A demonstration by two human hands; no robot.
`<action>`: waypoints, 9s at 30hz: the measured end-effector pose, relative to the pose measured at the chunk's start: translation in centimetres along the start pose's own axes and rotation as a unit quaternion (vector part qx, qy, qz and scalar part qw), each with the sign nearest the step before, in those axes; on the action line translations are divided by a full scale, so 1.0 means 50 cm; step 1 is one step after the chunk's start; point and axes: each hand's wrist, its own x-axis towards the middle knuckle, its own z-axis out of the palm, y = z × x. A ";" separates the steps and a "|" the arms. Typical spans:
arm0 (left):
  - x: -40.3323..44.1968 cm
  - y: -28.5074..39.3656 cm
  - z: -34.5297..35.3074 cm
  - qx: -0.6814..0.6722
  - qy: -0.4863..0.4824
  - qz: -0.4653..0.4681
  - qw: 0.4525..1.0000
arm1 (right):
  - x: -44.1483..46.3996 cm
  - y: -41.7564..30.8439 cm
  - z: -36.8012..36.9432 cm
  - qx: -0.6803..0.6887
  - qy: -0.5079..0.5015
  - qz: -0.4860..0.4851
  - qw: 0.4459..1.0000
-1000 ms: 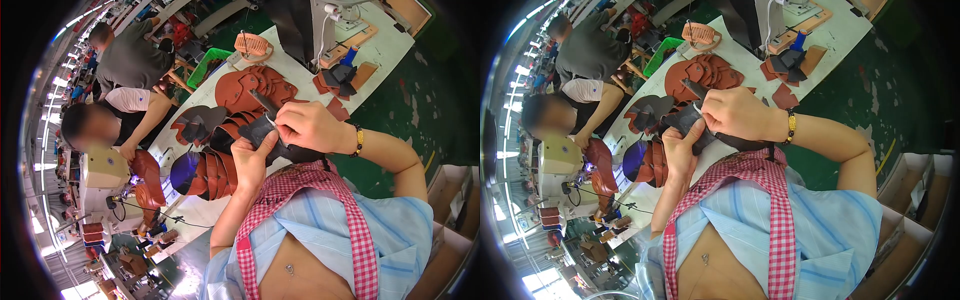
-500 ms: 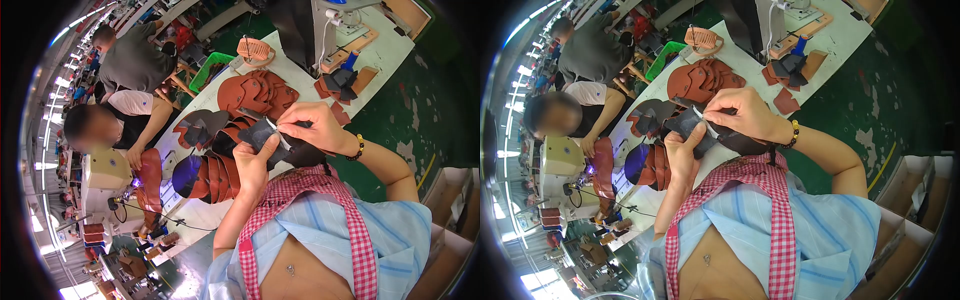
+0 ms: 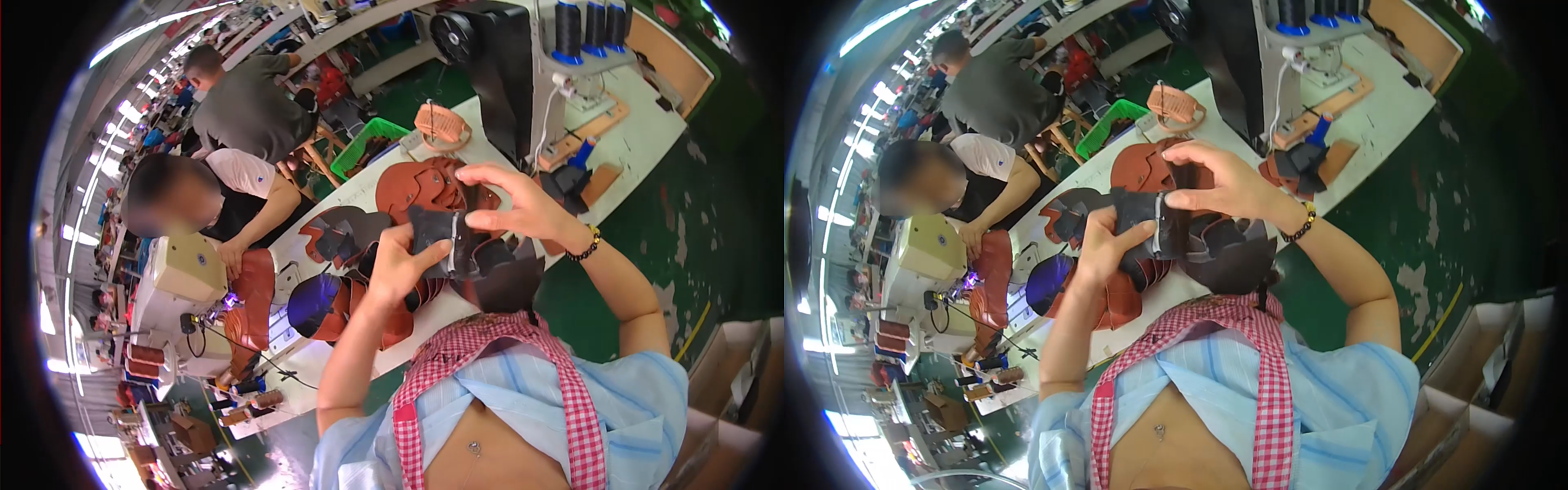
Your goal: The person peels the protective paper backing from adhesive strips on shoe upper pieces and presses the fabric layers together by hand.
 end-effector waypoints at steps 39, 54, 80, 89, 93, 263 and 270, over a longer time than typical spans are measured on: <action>-0.062 0.023 0.020 -0.106 -0.097 -0.008 0.990 | -0.008 -0.098 -0.012 0.262 -0.243 0.293 0.887; -0.078 0.014 0.042 -0.117 -0.111 -0.022 0.987 | -0.043 -0.114 -0.013 0.296 -0.221 0.358 0.858; -0.093 0.019 0.074 -0.222 -0.087 -0.093 0.967 | -0.052 -0.153 -0.023 0.162 -0.215 0.230 0.935; -0.098 0.038 0.088 -0.205 -0.047 -0.090 0.974 | -0.062 -0.153 -0.012 0.161 -0.183 0.201 0.949; -0.092 0.040 0.082 -0.162 -0.045 -0.089 0.982 | -0.041 -0.149 -0.016 0.280 -0.178 0.288 0.898; -0.009 -0.050 0.043 0.166 -0.038 0.125 0.977 | -0.108 0.006 0.045 0.248 -0.163 0.297 0.908; -0.007 -0.031 0.021 0.104 -0.074 -0.009 0.992 | -0.096 -0.020 0.031 0.189 -0.196 0.231 0.934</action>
